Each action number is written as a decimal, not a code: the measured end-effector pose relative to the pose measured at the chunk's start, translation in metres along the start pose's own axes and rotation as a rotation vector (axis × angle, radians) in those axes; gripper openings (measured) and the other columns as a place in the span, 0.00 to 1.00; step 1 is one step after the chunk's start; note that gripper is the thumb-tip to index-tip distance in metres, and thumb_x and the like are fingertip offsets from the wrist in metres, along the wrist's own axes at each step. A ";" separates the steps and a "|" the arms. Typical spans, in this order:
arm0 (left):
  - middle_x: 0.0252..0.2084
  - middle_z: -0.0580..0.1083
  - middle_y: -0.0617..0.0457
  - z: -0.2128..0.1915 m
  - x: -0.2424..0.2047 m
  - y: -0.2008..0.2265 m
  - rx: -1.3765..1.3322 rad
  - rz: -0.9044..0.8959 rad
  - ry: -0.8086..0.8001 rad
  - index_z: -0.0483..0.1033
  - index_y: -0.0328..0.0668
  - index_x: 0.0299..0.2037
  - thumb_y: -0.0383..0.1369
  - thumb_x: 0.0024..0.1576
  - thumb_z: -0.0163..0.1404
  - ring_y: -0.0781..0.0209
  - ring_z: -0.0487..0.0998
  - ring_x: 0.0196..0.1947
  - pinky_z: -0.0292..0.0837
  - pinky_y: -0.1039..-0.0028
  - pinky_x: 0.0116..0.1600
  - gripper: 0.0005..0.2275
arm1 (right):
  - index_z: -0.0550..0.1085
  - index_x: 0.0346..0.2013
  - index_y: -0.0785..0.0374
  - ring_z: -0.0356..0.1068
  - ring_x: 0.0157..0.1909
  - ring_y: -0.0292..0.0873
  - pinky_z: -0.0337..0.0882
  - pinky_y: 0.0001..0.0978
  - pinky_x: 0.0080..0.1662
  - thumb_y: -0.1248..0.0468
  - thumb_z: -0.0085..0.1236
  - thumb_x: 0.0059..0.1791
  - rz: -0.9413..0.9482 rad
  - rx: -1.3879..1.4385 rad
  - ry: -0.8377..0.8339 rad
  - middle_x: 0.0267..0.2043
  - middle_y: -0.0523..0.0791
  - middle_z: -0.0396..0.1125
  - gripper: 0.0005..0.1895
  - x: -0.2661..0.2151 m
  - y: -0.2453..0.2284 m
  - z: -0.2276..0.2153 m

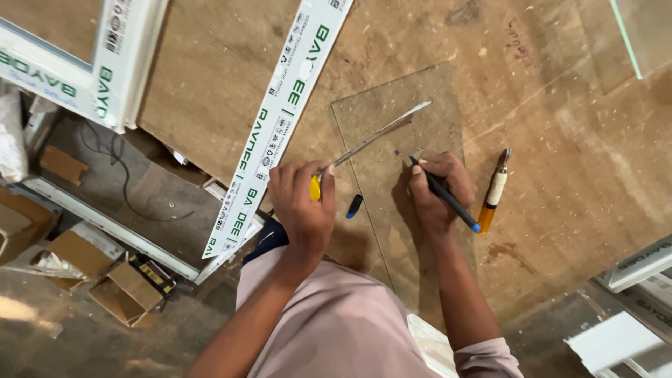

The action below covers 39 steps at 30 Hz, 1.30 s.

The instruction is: The person measures and marks a rectangular mesh screen and white window frame profiles using a tape measure, marker, and utility knife. They align the tape measure on the screen and frame, mark dimensions, and score the frame profile along a straight edge.

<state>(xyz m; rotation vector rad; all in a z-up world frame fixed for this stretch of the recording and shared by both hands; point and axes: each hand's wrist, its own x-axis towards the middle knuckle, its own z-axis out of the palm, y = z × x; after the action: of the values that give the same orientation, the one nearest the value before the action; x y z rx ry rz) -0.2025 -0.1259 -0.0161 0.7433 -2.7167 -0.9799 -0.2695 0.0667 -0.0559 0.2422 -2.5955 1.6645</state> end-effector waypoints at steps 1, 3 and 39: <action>0.44 0.73 0.52 -0.001 -0.002 -0.002 0.021 0.021 0.009 0.77 0.43 0.44 0.30 0.60 0.59 0.49 0.70 0.49 0.65 0.58 0.55 0.06 | 0.73 0.34 0.70 0.70 0.35 0.43 0.70 0.32 0.41 0.75 0.61 0.47 0.010 0.030 0.009 0.33 0.50 0.69 0.05 -0.002 0.002 0.000; 0.45 0.73 0.51 -0.003 -0.005 -0.007 0.091 0.057 0.013 0.75 0.42 0.46 0.30 0.59 0.58 0.48 0.71 0.49 0.64 0.57 0.54 0.08 | 0.73 0.34 0.70 0.69 0.35 0.42 0.68 0.32 0.41 0.75 0.61 0.47 0.072 0.043 0.023 0.32 0.49 0.69 0.05 -0.006 0.003 0.001; 0.38 0.77 0.44 -0.054 -0.009 0.004 -0.487 0.345 -0.614 0.75 0.35 0.43 0.28 0.55 0.59 0.44 0.79 0.38 0.73 0.62 0.39 0.09 | 0.77 0.43 0.78 0.78 0.43 0.47 0.79 0.40 0.50 0.63 0.53 0.54 0.766 0.730 0.246 0.42 0.53 0.76 0.16 -0.092 -0.103 -0.004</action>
<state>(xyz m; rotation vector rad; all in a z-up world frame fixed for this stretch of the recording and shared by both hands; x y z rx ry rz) -0.1796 -0.1485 0.0283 -0.1405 -2.7050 -1.9041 -0.1625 0.0377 0.0272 -0.9880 -1.8759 2.5939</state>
